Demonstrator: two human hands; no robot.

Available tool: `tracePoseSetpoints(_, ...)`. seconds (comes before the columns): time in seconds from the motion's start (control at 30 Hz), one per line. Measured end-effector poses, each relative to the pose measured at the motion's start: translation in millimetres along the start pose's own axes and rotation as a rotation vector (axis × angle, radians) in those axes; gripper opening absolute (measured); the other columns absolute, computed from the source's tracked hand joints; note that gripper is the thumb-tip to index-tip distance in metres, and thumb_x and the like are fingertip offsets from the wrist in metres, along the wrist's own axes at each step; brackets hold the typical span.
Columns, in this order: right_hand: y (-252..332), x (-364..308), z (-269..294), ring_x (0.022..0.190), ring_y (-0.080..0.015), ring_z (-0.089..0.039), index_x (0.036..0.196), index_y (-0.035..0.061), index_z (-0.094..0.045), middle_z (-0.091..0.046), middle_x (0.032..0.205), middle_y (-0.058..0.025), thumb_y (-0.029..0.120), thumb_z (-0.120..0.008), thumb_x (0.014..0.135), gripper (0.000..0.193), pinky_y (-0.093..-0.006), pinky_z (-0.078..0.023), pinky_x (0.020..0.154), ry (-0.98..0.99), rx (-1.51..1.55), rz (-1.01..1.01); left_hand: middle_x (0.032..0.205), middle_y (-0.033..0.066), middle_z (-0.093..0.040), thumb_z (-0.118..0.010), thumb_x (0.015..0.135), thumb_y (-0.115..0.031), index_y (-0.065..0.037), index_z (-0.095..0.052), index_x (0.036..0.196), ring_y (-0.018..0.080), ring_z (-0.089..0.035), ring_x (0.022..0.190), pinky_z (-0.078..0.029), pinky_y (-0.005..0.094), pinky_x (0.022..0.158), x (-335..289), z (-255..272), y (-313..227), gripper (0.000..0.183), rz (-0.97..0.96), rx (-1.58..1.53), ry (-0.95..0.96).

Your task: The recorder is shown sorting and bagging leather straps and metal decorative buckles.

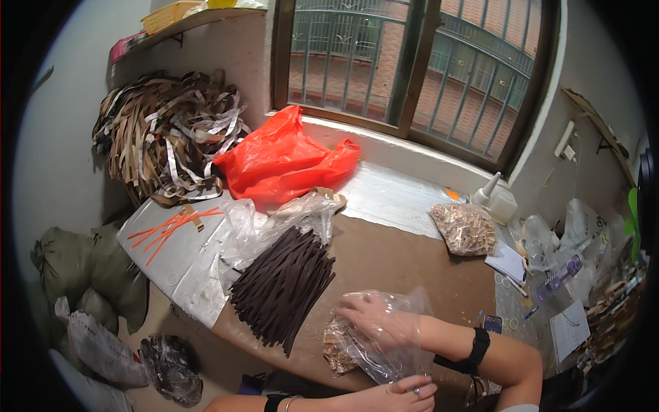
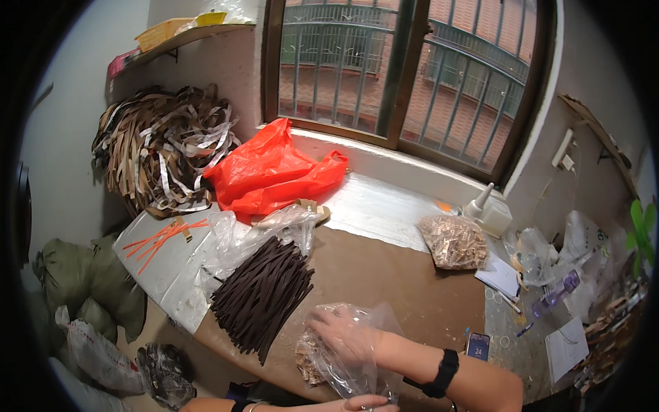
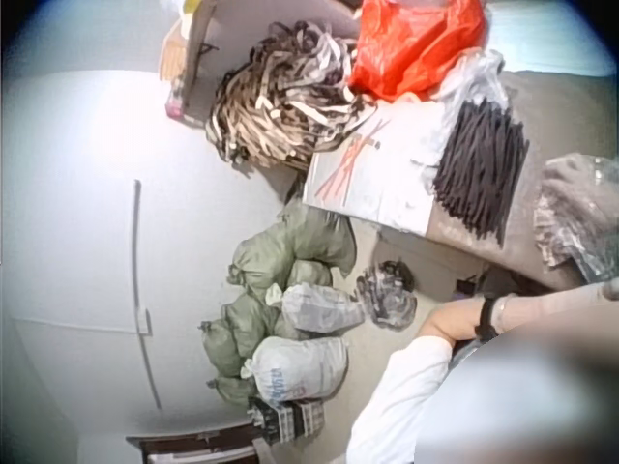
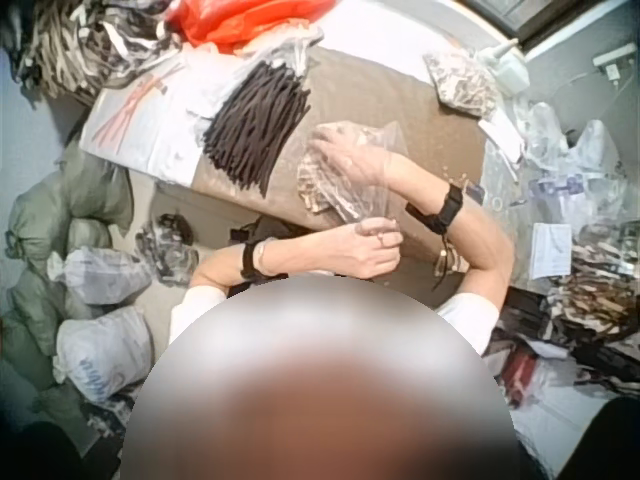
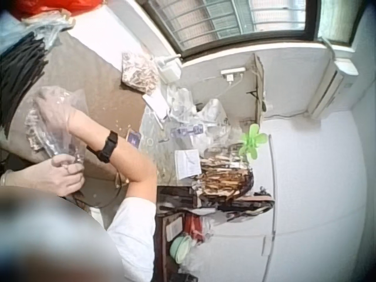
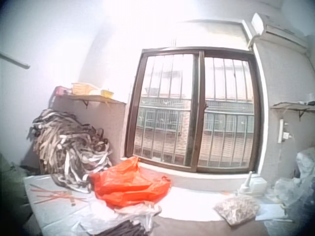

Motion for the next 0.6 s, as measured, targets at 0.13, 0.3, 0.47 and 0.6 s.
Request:
tracePoseSetpoints(0.13,-35.0,-11.9,7.6,0.122,-0.0465,-0.036,0.141,0.0132,-0.034,-0.035,0.136,-0.0226,0.041,-0.075,0.067,0.089,-0.0534,-0.032,0.102,-0.133,-0.052,-0.238,0.078,0.0026,-0.055,-0.059,0.073,-0.016,-0.010,-0.058,0.082,0.0174,-0.057,0.082,-0.039,0.0356,0.087,-23.7,16.3,33.7,0.011,0.175,-0.027,-0.085)
tracePoseSetpoints(0.3,-106.1,-15.6,16.4,0.131,-0.0473,-0.027,0.145,0.0092,-0.019,-0.030,0.141,-0.0254,0.057,-0.079,0.058,0.116,-0.0511,-0.028,0.107,0.129,-0.122,-0.444,0.065,-0.0070,-0.061,-0.063,0.072,-0.006,-0.018,-0.067,0.075,0.0139,-0.057,0.061,-0.034,0.0338,0.085,-9.1,102.5,149.0,0.013,0.418,0.241,-0.301)
tracePoseSetpoints(0.47,-138.6,-2.6,95.9,0.133,-0.0452,-0.028,0.144,0.0045,-0.020,-0.027,0.143,-0.0291,0.071,-0.076,0.051,0.128,-0.0485,-0.028,0.109,0.165,0.009,-0.688,0.065,-0.0045,-0.064,-0.065,0.067,-0.002,-0.015,-0.067,0.069,0.0132,-0.061,0.074,-0.034,0.0316,0.089,33.5,149.5,222.4,0.014,0.387,0.362,-0.376)
tracePoseSetpoints(0.6,-173.8,-6.9,161.0,0.131,-0.0406,-0.036,0.144,0.0028,-0.025,-0.033,0.142,-0.0272,0.075,-0.071,0.055,0.123,-0.0436,-0.030,0.109,0.086,-0.004,-0.826,0.070,-0.0079,-0.066,-0.069,0.067,-0.007,-0.018,-0.069,0.071,0.0138,-0.057,0.083,-0.030,0.0319,0.088,44.5,158.5,261.8,0.012,0.421,0.386,-0.383)
Point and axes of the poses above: each hand's wrist, its own x-axis towards the middle knuckle, its own z-axis out of the back of the hand, y = z × x, the point moved 9 cm from there along x, towards the middle knuckle
